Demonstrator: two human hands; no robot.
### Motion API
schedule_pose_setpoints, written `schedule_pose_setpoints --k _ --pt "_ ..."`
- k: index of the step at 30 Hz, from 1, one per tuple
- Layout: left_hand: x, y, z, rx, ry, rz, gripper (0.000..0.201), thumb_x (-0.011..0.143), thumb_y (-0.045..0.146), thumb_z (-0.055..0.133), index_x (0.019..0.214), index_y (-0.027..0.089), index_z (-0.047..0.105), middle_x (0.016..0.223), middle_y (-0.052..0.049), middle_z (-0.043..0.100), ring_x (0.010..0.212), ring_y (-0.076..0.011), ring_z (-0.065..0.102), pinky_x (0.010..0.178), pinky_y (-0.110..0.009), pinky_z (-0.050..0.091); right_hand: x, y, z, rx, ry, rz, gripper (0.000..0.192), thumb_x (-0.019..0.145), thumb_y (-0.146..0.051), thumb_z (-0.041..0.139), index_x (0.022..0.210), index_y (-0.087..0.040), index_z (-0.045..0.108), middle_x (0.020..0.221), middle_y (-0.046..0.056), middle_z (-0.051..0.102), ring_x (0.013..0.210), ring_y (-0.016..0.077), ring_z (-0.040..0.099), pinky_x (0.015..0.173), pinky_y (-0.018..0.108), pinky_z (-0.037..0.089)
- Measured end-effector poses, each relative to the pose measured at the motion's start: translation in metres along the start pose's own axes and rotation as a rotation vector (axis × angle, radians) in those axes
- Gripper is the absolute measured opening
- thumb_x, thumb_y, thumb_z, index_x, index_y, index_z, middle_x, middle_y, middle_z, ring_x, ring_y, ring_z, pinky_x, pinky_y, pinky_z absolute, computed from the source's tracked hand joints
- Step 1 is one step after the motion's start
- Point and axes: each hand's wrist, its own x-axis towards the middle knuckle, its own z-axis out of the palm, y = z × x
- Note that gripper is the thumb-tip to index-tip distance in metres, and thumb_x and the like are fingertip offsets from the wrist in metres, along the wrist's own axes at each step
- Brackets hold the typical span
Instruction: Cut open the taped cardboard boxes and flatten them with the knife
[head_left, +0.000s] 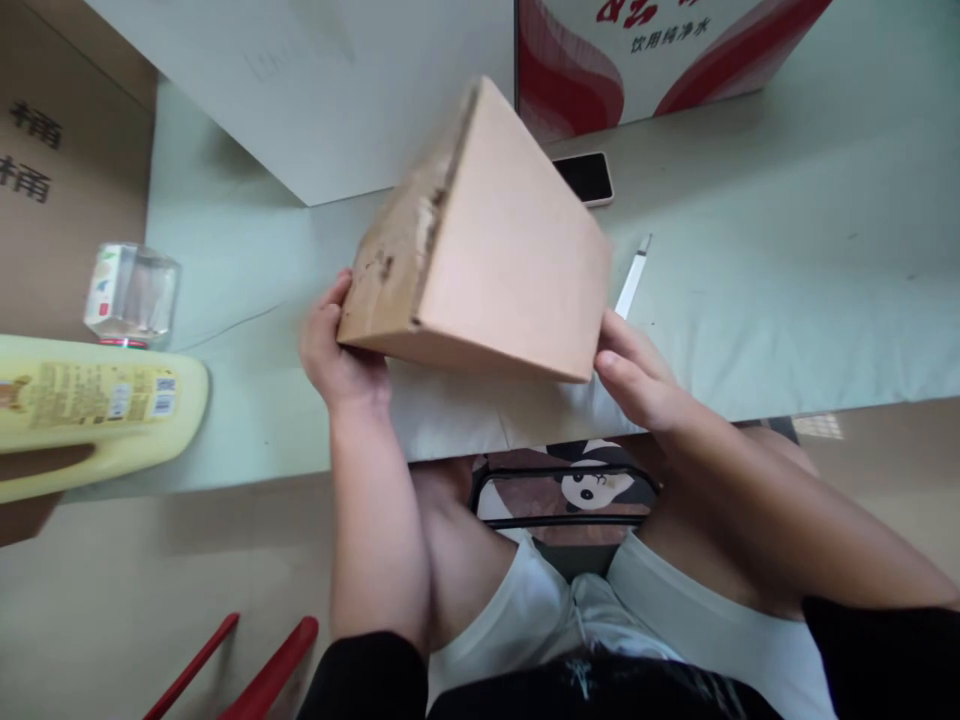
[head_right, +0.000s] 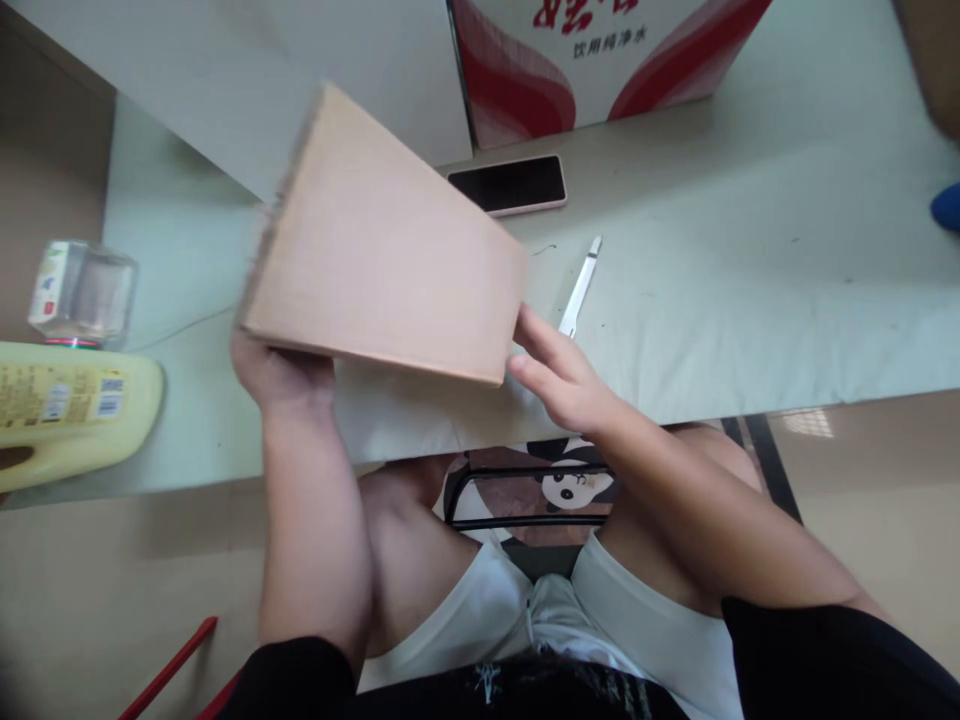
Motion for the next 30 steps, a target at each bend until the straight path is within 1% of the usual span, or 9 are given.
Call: schedule_pose_setpoints --k 3,8,11,14,18,21,23,27,30 --pt "-0.010 -0.004 0.009 -0.061 -0.038 -0.145 0.046 0.079 0.064 0.063 0.098 0.023 0.068 0.116 -0.008 0.074 0.128 -0.0299 0.062 0.101 -0.042 0.057 -0.004 0.001 -0.001 -0.115 -0.010 -0.077 0.069 0.090 -0.067 0.055 0.151 -0.037 0.044 0.164 0.000 0.040 0.156 0.0304 0.029 0.127 0.057 0.028" --pt "-0.023 -0.004 0.021 0.043 -0.447 -0.344 0.081 0.080 0.090 0.036 0.098 0.020 0.071 0.105 -0.014 0.076 0.125 -0.0357 0.064 0.093 -0.047 0.060 -0.002 0.005 -0.005 -0.238 0.095 -0.024 0.086 0.081 -0.075 0.060 0.155 -0.039 0.035 0.166 -0.001 0.035 0.157 0.0300 0.026 0.126 0.054 0.033" --pt "-0.028 -0.001 0.021 0.089 -0.644 -0.469 0.087 0.075 0.095 0.036 0.092 0.018 0.073 0.096 -0.015 0.077 0.115 -0.0365 0.069 0.081 -0.043 0.062 -0.004 0.003 -0.007 -0.238 0.118 -0.034 0.081 0.086 -0.068 0.059 0.157 -0.038 0.032 0.166 0.000 0.034 0.156 0.0305 0.028 0.126 0.053 0.032" --pt "-0.030 0.005 0.018 0.160 -0.808 -0.673 0.084 0.072 0.095 0.043 0.095 0.020 0.073 0.091 -0.014 0.077 0.090 -0.0334 0.076 0.055 -0.037 0.058 -0.008 0.000 -0.009 -0.198 0.152 -0.063 0.073 0.088 -0.064 0.058 0.153 -0.038 0.036 0.162 0.000 0.040 0.151 0.0311 0.036 0.123 0.053 0.036" --pt "-0.031 0.013 0.015 0.227 -0.979 -0.874 0.081 0.072 0.091 0.048 0.095 0.018 0.071 0.092 -0.017 0.076 0.065 -0.0256 0.073 0.039 -0.025 0.036 -0.010 -0.002 -0.011 -0.112 0.190 -0.087 0.050 0.089 -0.058 0.059 0.134 -0.037 0.053 0.138 0.003 0.060 0.125 0.0291 0.060 0.104 0.049 0.053" --pt "-0.028 0.013 0.016 0.344 -0.894 -0.790 0.069 0.079 0.082 0.052 0.085 0.016 0.069 0.086 -0.014 0.075 0.051 -0.0173 0.066 0.038 -0.024 0.028 -0.007 -0.006 -0.013 -0.127 0.166 -0.079 0.038 0.090 -0.055 0.061 0.120 -0.033 0.059 0.123 0.004 0.065 0.112 0.0267 0.064 0.098 0.046 0.055" --pt "-0.024 0.009 0.018 0.410 -0.723 -0.641 0.051 0.083 0.068 0.060 0.084 0.017 0.069 0.082 -0.009 0.073 0.050 -0.0138 0.062 0.041 -0.024 0.033 -0.004 -0.007 -0.013 -0.147 0.140 -0.071 0.039 0.090 -0.057 0.061 0.120 -0.031 0.059 0.122 0.005 0.065 0.112 0.0266 0.064 0.099 0.045 0.054" --pt "-0.012 -0.005 0.021 0.267 -0.204 -0.192 0.043 0.084 0.055 0.066 0.114 0.025 0.063 0.107 -0.008 0.072 0.087 -0.0195 0.070 0.063 -0.029 0.055 0.001 -0.008 -0.010 -0.099 -0.011 -0.134 0.041 0.093 -0.055 0.057 0.128 -0.033 0.055 0.130 0.006 0.062 0.117 0.0258 0.063 0.100 0.045 0.054" --pt "-0.004 -0.010 0.018 0.141 -0.024 0.088 0.050 0.089 0.065 0.053 0.123 0.027 0.057 0.129 -0.009 0.065 0.118 -0.0236 0.064 0.092 -0.037 0.056 0.003 -0.007 -0.004 -0.095 -0.155 -0.191 0.042 0.094 -0.053 0.057 0.131 -0.035 0.053 0.143 0.006 0.056 0.126 0.0258 0.059 0.105 0.046 0.051"
